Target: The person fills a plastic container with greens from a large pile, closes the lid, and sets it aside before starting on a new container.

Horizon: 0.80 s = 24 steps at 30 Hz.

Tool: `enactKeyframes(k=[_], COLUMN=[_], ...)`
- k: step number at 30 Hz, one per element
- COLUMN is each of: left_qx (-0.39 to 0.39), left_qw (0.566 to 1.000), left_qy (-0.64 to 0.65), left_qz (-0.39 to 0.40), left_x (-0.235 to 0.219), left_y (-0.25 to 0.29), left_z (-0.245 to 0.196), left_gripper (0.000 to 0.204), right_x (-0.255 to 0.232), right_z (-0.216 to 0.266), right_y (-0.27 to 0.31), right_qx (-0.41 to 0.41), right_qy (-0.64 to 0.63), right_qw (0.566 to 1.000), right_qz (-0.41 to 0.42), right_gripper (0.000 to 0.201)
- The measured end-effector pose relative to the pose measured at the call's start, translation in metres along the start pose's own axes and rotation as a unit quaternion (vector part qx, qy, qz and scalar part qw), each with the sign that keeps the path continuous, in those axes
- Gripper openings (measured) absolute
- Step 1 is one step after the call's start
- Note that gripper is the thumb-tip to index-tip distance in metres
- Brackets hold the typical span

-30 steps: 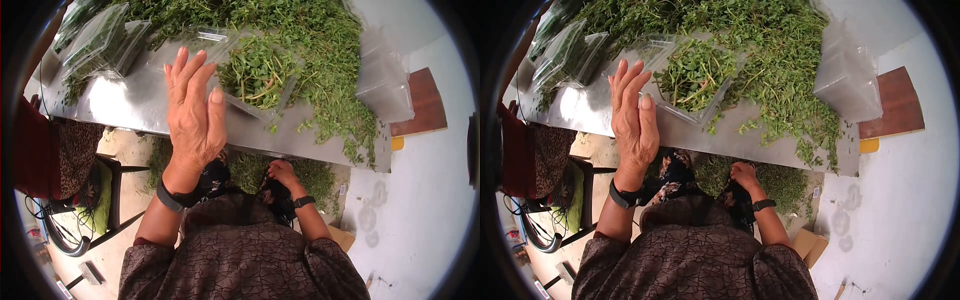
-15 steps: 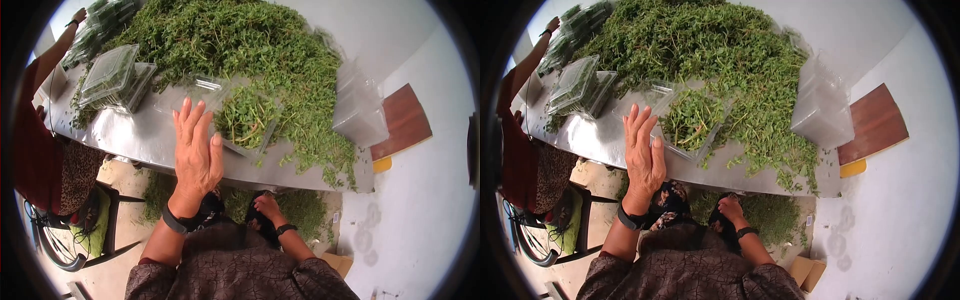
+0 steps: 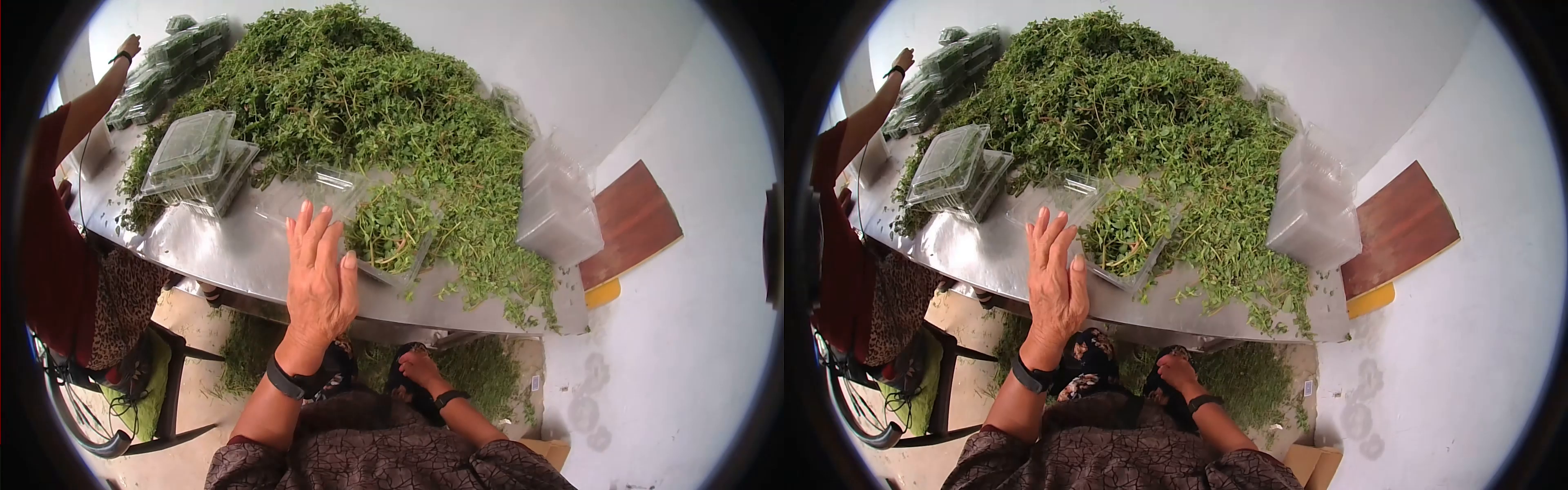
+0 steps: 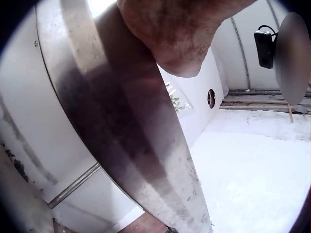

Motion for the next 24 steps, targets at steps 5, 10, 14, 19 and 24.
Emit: enactKeyframes(k=[5, 10, 14, 19, 24], left_qx=[0.004, 0.003, 0.0, 0.006, -0.003], left_qw=[1.0, 1.0, 1.0, 0.999, 0.996], left_qy=[-0.002, -0.002, 0.018, 0.051, 0.069], left_qz=[-0.007, -0.015, -0.013, -0.019, -0.047], left_x=[0.0, -0.001, -0.002, -0.003, -0.005], left_y=[0.002, 0.001, 0.001, -0.001, 0.0], left_z=[-0.001, -0.001, -0.002, -0.003, 0.001], left_gripper=[0.033, 0.033, 0.033, 0.03, 0.028], right_x=[0.001, 0.004, 0.002, -0.011, -0.033], right_z=[0.007, 0.006, 0.007, 0.012, 0.037], right_y=[0.002, 0.003, 0.009, 0.021, 0.042], right_qx=[-0.018, 0.003, -0.015, 0.006, -0.028], right_qy=[0.052, 0.057, 0.085, 0.043, 0.055], right_qw=[0.999, 0.998, 0.995, 0.999, 0.998], right_qz=[-0.001, 0.037, 0.039, 0.013, -0.021], right_gripper=[0.025, 0.03, 0.029, 0.027, 0.025])
Point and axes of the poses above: each hand's wrist, its own y-axis away from the middle knuckle, its own x-axis out of the palm, z = x × y, the point moved 7 cm from there along -y, towards the middle knuckle, and after that the axes turned 3 degrees about -y, right-handed, at the moved point
